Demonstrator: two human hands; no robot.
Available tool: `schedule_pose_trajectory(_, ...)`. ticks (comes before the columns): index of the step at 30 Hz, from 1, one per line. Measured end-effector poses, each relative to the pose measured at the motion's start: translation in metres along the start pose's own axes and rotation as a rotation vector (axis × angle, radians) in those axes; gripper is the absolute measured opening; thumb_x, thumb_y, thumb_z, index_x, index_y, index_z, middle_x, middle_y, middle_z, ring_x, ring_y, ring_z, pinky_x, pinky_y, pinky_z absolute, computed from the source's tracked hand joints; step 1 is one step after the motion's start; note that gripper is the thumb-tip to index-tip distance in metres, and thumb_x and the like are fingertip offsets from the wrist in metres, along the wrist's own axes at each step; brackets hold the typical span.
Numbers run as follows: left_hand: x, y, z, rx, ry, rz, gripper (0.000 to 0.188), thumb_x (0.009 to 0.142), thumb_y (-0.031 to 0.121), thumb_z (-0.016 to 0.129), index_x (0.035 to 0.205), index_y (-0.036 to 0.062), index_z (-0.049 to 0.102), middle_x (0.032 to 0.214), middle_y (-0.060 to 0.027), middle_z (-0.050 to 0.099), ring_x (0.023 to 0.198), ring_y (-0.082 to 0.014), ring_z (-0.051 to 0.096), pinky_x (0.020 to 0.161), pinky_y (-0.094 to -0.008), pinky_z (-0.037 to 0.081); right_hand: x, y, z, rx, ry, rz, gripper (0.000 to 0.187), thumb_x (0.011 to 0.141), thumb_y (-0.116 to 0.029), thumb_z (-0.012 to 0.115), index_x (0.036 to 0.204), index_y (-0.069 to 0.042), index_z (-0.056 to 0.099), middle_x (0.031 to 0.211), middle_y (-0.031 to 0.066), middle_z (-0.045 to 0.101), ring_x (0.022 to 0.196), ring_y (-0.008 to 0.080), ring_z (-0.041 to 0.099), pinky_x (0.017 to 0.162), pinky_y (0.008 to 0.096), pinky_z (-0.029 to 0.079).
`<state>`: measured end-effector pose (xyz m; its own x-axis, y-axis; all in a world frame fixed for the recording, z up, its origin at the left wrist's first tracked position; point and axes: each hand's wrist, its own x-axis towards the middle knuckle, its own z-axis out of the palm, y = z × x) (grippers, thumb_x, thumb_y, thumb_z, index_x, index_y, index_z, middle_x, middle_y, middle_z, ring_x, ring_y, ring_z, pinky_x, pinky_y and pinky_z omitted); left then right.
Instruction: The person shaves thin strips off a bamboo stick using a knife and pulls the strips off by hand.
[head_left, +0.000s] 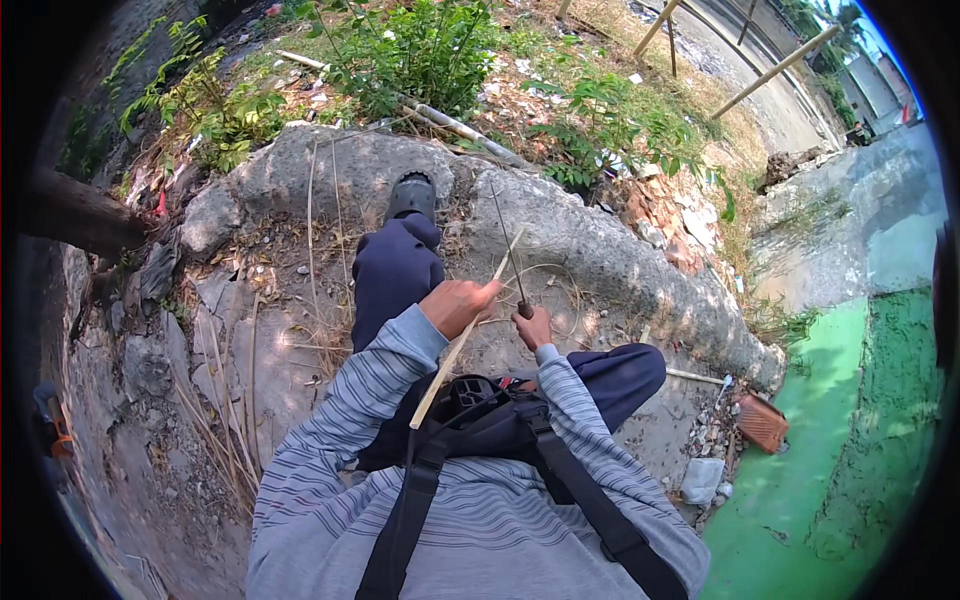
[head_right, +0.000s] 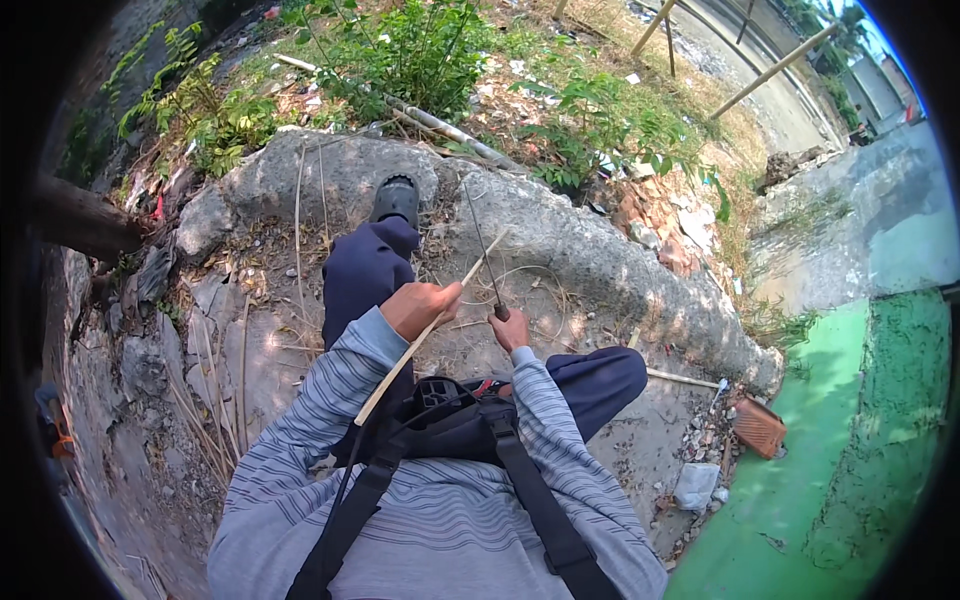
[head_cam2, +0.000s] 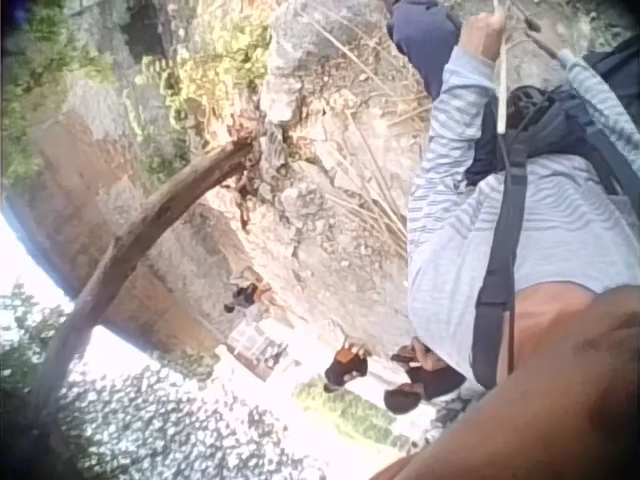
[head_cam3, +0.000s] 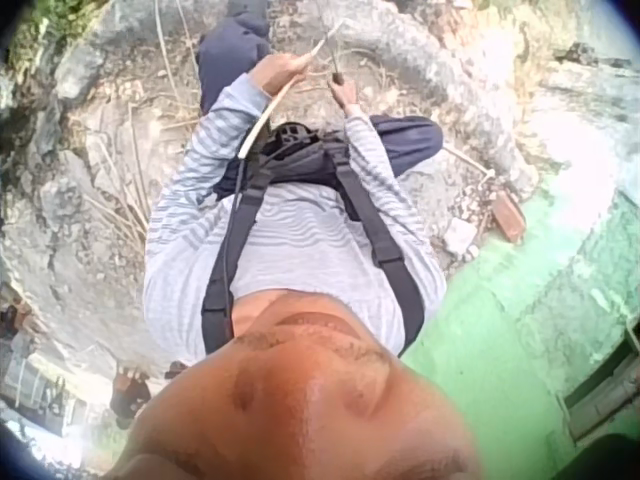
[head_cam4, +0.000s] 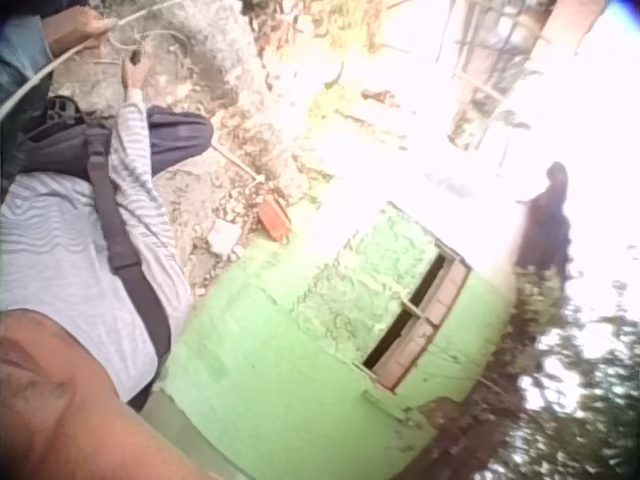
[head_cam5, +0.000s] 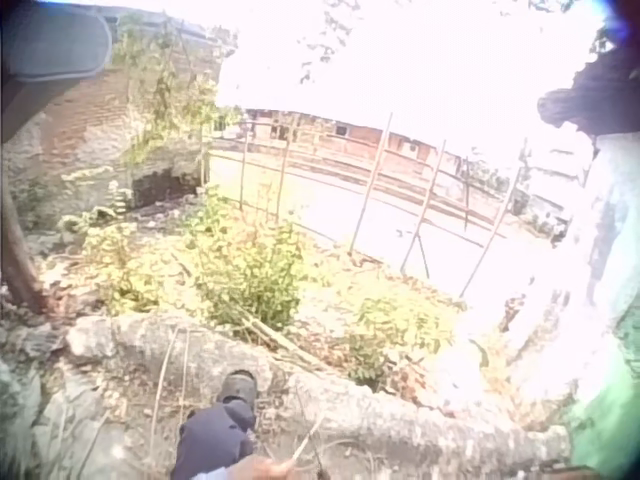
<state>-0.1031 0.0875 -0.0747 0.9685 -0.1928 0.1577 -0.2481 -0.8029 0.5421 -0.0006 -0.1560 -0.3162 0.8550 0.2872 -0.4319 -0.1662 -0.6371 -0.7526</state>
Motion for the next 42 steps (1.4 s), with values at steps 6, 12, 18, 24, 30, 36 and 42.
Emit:
schedule_pose_trajectory(6,-0.003,-0.007,0.003,0.045,-0.024,-0.016,0.022,0.092,0.022,0.062,0.099,0.0051,0.049,0.065,-0.0165,0.062,0.064,-0.0367,0.065,0.055,-0.0473,0.051,-0.018,-0.031,0.015,0.027,-0.008,-0.271,0.027,0.076,-0.024,0.070,0.074,0.002,0.065,0.062,0.0121,0.062,0.058,0.0217,0.061,0.058,0.0385,0.047)
schedule_pose_trajectory(12,0.001,0.000,0.002,-0.007,-0.045,0.020,0.019,0.092,0.018,0.061,0.096,0.0041,0.050,0.065,-0.0165,0.059,0.063,-0.0371,0.064,0.056,-0.0480,0.049,0.051,-0.005,0.007,0.303,-0.072,0.297,0.017,0.078,-0.017,0.068,0.073,-0.003,0.060,0.054,0.0022,0.051,0.042,0.0140,0.048,0.040,0.0319,0.036)
schedule_pose_trajectory(18,0.000,-0.003,-0.004,-0.040,0.003,-0.014,0.019,0.092,0.018,0.062,0.096,0.0039,0.049,0.064,-0.0168,0.059,0.063,-0.0380,0.063,0.055,-0.0488,0.049,0.027,-0.008,0.010,0.189,-0.019,0.134,0.021,0.079,-0.021,0.068,0.071,-0.003,0.061,0.055,0.0028,0.054,0.046,0.0129,0.051,0.044,0.0310,0.040)
schedule_pose_trajectory(24,0.000,-0.002,-0.003,-0.046,-0.027,-0.043,0.024,0.089,0.021,0.065,0.098,0.0038,0.051,0.066,-0.0185,0.062,0.065,-0.0404,0.065,0.057,-0.0489,0.050,0.013,0.002,0.012,0.036,-0.046,-0.131,0.022,0.077,-0.022,0.069,0.073,0.000,0.064,0.058,0.0068,0.058,0.052,0.0168,0.056,0.052,0.0348,0.044)
schedule_pose_trajectory(30,0.008,0.000,-0.003,-0.066,0.031,-0.034,0.020,0.091,0.018,0.063,0.096,0.0039,0.050,0.064,-0.0192,0.059,0.062,-0.0402,0.063,0.055,-0.0502,0.048,0.051,0.008,0.005,0.341,-0.067,0.401,0.022,0.079,-0.018,0.068,0.074,0.002,0.062,0.054,0.0053,0.052,0.042,0.0160,0.050,0.040,0.0323,0.037)
schedule_pose_trajectory(36,0.016,0.005,-0.004,-0.123,0.223,-0.187,0.014,0.092,0.013,0.058,0.092,0.0033,0.048,0.058,-0.0202,0.055,0.057,-0.0423,0.059,0.052,-0.0534,0.045,0.011,-0.009,0.012,0.485,-0.014,0.195,0.022,0.082,-0.018,0.068,0.071,-0.001,0.060,0.053,0.0022,0.052,0.041,0.0117,0.048,0.039,0.0307,0.035)
schedule_pose_trajectory(42,0.018,0.008,-0.011,-0.058,0.246,-0.281,0.022,0.098,0.022,0.056,0.088,0.0036,0.048,0.058,-0.0205,0.055,0.056,-0.0443,0.058,0.050,-0.0556,0.043,-0.058,-0.075,0.005,0.275,-0.052,-0.139,0.023,0.079,-0.020,0.070,0.070,-0.001,0.061,0.058,0.0049,0.057,0.051,0.0156,0.054,0.052,0.0333,0.044)
